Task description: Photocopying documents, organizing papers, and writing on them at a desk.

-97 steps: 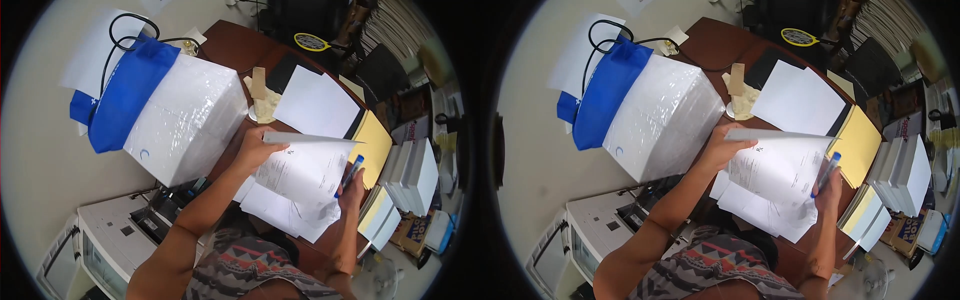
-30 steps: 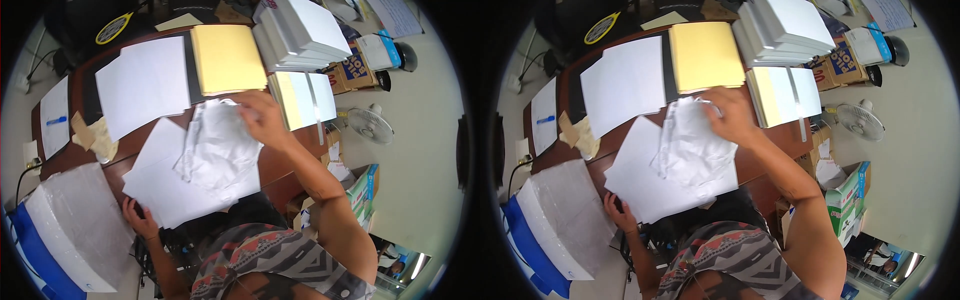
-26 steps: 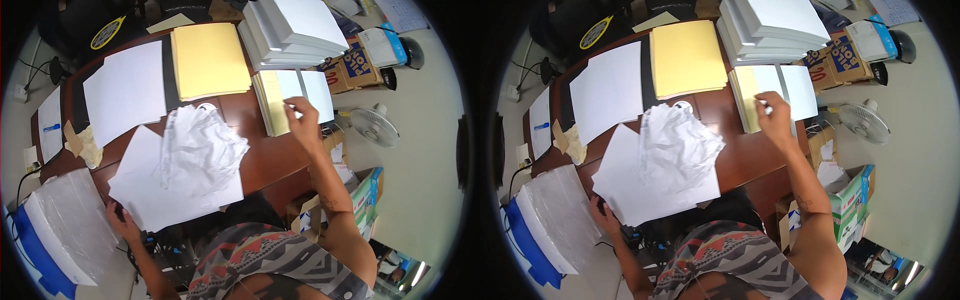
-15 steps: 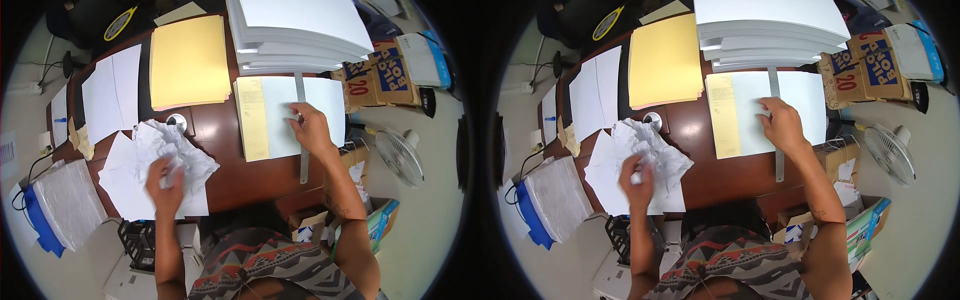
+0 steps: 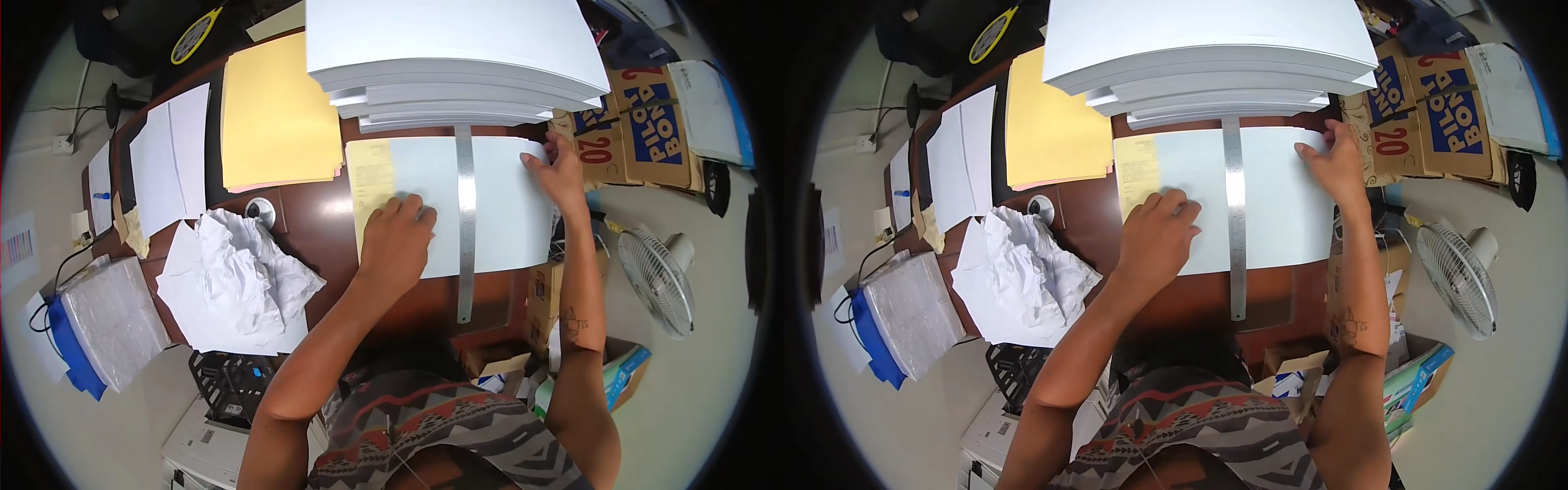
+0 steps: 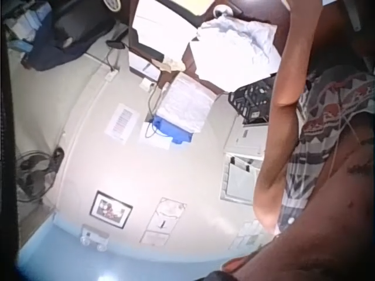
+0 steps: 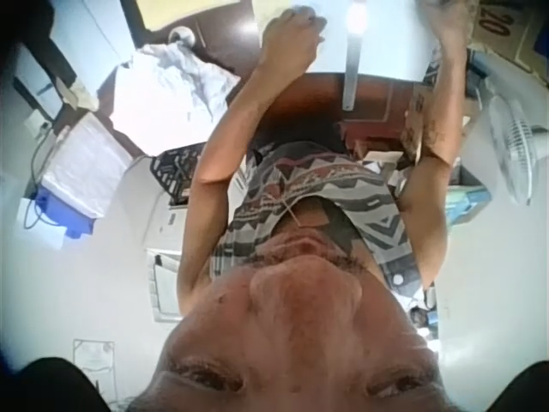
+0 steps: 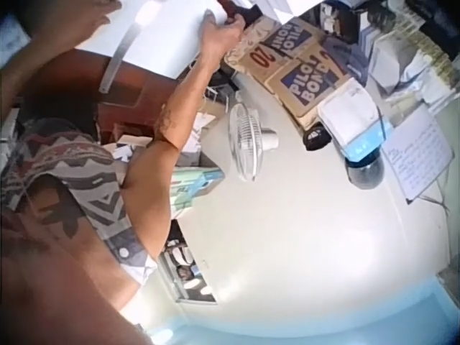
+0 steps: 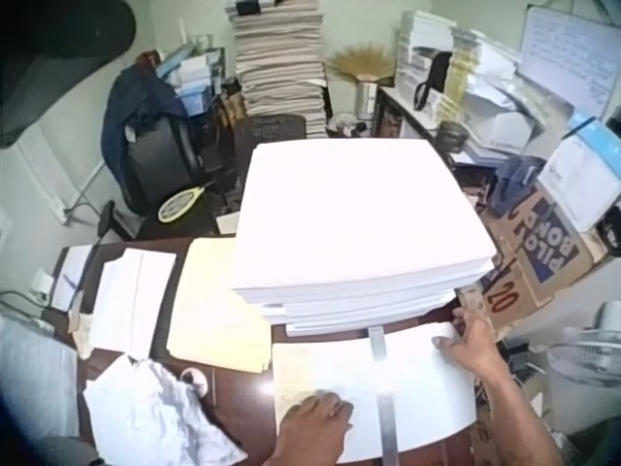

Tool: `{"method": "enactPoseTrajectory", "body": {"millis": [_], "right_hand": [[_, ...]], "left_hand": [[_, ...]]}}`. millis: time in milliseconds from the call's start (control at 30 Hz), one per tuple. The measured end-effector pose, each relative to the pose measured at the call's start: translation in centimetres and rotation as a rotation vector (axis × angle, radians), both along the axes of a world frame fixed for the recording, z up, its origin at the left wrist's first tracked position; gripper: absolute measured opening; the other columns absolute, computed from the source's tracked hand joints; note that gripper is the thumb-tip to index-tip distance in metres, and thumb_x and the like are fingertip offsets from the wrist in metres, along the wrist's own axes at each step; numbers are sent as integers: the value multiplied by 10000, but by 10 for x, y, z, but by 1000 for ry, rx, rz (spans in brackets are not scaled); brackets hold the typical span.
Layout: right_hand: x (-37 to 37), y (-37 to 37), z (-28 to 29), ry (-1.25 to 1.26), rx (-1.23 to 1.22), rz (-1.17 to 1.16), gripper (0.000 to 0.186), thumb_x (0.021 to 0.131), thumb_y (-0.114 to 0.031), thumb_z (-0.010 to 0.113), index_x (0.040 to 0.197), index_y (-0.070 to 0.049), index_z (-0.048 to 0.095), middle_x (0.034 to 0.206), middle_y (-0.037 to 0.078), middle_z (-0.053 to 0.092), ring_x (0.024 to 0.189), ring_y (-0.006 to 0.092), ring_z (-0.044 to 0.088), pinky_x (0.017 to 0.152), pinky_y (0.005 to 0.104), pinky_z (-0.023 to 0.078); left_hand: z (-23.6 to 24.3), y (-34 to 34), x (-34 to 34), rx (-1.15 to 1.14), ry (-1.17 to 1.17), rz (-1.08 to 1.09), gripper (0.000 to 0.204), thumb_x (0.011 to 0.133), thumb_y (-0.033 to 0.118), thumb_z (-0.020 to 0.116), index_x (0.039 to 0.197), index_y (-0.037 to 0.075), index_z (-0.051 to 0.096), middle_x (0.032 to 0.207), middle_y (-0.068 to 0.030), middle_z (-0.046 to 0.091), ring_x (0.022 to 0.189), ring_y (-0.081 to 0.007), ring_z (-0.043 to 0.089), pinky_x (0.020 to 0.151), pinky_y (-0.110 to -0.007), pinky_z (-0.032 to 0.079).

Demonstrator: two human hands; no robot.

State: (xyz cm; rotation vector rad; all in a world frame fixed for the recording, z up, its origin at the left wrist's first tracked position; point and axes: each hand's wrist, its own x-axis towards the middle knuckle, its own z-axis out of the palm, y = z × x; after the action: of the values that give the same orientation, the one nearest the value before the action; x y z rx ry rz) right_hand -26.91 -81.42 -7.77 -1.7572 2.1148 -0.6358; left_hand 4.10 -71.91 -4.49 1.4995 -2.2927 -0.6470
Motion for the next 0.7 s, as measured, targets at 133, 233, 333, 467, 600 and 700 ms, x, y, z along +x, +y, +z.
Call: {"method": "enactPoseTrajectory", "body": {"millis": [133,233,333,467,600,700], "right_hand": [[-7,-1,4,-307,229,-145,714,738,-206,861,1321,55,543,1113,144,633,937,199,637,778,307,537],[-12,2,8,-425,191,-213,668,747,-176,860,1302,45,560,1038,93,637,870,147,620,726,273,526],[-19,5,7,-672,159,-260,504,786,-91,822,1221,43,607,917,41,636,795,111,592,698,252,503],[-12,21,24,-718,87,-238,181,826,34,748,1001,34,699,787,3,635,710,68,547,660,213,465],[28,59,57,5,-397,302,194,713,1,722,877,-103,735,874,44,683,806,217,644,795,357,452],[53,89,57,-5,-502,519,224,668,-58,752,882,-118,721,903,-2,657,789,199,621,810,412,380]], "left_hand": [[-3,-6,-6,49,-113,56,314,769,132,771,1071,120,687,1046,-30,607,945,-234,615,797,-403,497],[-2,-8,-8,70,-135,62,342,763,126,775,1092,138,681,1057,-34,611,944,-241,623,789,-408,489],[-3,-8,-13,71,-146,67,346,760,124,777,1090,147,679,1060,-35,612,929,-246,628,778,-409,481],[-1,-10,-16,79,-156,86,339,759,113,774,1082,154,678,1061,-35,612,915,-253,631,780,-411,473],[2,-10,-17,102,-174,98,334,759,103,771,1076,156,682,1075,-35,617,932,-258,633,793,-415,470],[1,-10,-20,116,-182,97,335,756,104,773,1076,155,687,1093,-40,622,956,-265,635,805,-420,469]]}}
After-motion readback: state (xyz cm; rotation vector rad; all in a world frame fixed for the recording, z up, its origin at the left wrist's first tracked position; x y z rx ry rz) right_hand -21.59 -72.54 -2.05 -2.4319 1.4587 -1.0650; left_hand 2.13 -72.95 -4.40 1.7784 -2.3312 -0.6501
